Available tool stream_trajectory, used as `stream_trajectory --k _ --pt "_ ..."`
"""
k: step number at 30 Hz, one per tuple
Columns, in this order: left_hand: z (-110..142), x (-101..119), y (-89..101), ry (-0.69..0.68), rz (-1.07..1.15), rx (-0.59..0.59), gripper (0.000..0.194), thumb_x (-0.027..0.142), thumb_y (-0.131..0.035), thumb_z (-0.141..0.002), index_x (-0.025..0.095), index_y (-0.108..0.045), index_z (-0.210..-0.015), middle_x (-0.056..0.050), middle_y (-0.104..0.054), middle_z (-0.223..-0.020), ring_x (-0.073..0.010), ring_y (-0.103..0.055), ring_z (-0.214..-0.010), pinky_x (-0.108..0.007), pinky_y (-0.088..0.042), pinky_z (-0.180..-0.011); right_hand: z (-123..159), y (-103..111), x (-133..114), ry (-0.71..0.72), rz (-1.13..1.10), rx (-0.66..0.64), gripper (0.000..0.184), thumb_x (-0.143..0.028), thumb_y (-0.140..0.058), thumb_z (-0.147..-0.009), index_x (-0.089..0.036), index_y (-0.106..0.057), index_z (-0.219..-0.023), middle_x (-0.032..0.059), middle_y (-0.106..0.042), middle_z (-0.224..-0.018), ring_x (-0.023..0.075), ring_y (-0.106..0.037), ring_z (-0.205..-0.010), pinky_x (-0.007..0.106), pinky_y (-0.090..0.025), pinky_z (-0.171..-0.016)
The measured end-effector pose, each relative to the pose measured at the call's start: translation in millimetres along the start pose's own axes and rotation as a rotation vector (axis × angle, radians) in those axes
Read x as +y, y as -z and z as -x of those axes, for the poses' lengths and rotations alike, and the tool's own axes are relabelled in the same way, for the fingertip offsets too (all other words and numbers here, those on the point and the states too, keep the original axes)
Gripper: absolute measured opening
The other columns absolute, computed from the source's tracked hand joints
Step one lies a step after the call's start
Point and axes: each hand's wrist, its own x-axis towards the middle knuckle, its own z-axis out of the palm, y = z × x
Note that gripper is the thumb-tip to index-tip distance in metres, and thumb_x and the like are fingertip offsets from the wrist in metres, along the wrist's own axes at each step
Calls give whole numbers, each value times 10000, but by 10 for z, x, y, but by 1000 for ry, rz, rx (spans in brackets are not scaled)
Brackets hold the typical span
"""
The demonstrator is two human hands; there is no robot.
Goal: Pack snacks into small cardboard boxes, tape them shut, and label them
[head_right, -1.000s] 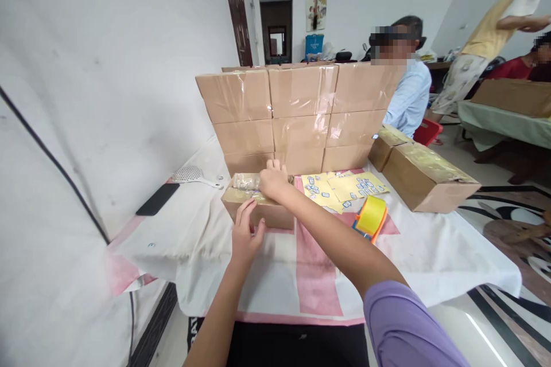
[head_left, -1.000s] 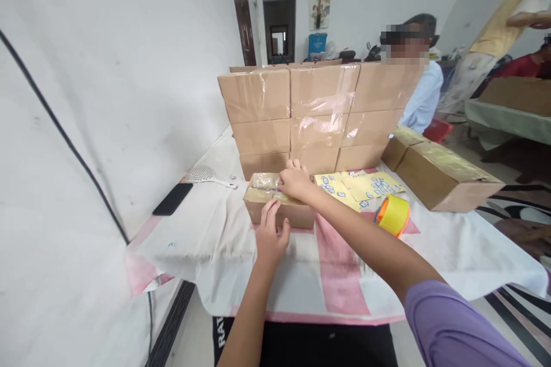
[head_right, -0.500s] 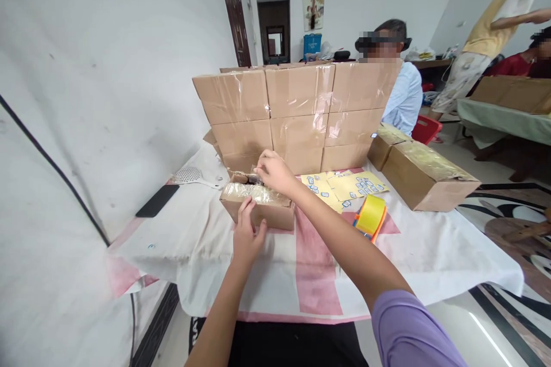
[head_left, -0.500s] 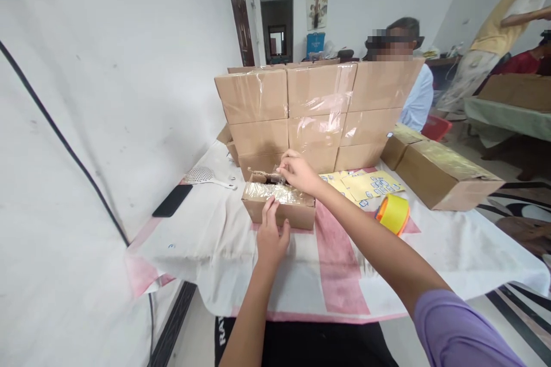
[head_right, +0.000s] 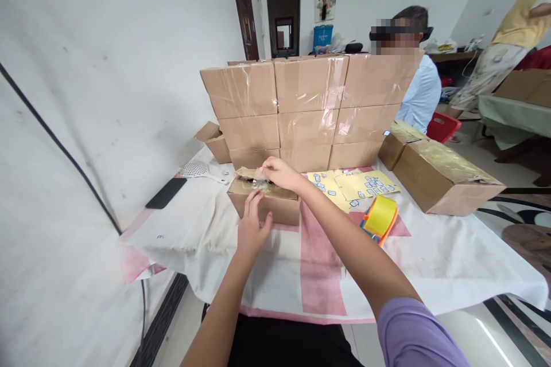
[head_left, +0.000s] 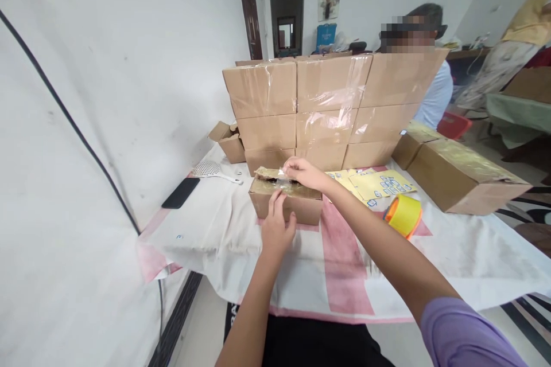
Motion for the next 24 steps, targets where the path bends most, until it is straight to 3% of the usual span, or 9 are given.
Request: stream_trajectory --k 4,6,10,13,15,18,20,22,24 --pt "14 -21 -2 -9 5 49 644 180 -542 -909 196 -342 -1520 -162 -490 -1546 -262 -502 -1440 -400 -540 -1069 -2 -94 37 -26 178 -42 178 -201 -618 -880 -178 -615 -703 41 -595 -894 192 -573 -865 336 -435 -855" --pt "-3 0 -11 0 -14 49 674 184 -545 -904 198 -324 -1540 -163 -498 -1519 -269 -524 -1415 -397 -558 -1041 16 -122 33 -35 246 -53 167 -190 -620 -889 -177 -637 -724 53 -613 -961 204 -585 -927 353 -417 -898" --pt "-71 124 -82 56 -80 43 595 188 -580 -874 184 -471 -1459 -183 -486 -1445 -317 -626 -1263 -426 -605 -922 55 -142 -11 -60 350 -78 165 -227 -654 -907 -179 -662 -749 49 -637 -1057 194 -606 -950 367 -407 -933" --pt "-105 225 -123 106 -117 68 532 194 -600 -865 149 -529 -1390 -216 -425 -1486 -368 -584 -1313 -497 -561 -1010 74 -138 -44 -99 433 -75 147 -248 -695 -888 -186 -672 -756 59 -641 -1101 233 -603 -1051 393 -412 -966" --pt "-112 260 -114 113 -126 65 508 197 -604 -864 152 -541 -1366 -209 -390 -1560 -373 -552 -1357 -501 -539 -1048 77 -129 -51 -127 493 -47 96 -276 -745 -854 -198 -701 -887 83 -624 -1216 293 -555 -1188 436 -406 -1011" --pt "-114 263 -69 98 -124 22 480 200 -588 -874 176 -542 -1351 -154 -443 -1588 -323 -620 -1282 -439 -579 -973 67 -120 -40 -195 567 35 620 -343 -859 -753 -202 -595 -1296 147 -537 -1410 375 -476 -1298 514 -401 -1046" --pt "-118 245 -46 94 -130 12 476 211 -578 -882 184 -540 -1356 -135 -502 -1553 -305 -657 -1227 -416 -597 -916 55 -130 -36 -257 597 83 819 -382 -898 -709 -175 -500 -1394 187 -548 -1398 402 -508 -1256 538 -424 -1020" --pt "-121 221 -41 90 -140 22 485 214 -576 -882 182 -541 -1365 -134 -538 -1518 -300 -663 -1222 -408 -597 -914 47 -145 -48 -306 619 124 737 -390 -885 -730 -161 -527 -1333 196 -606 -1314 407 -558 -1190 545 -440 -994" --pt "-116 196 -47 80 -140 31 487 209 -580 -875 178 -551 -1359 -138 -563 -1486 -295 -659 -1230 -403 -589 -942 53 -133 -65 -331 644 180 538 -354 -814 -812 -165 -567 -1250 197 -637 -1262 400 -582 -1166 550 -432 -997"
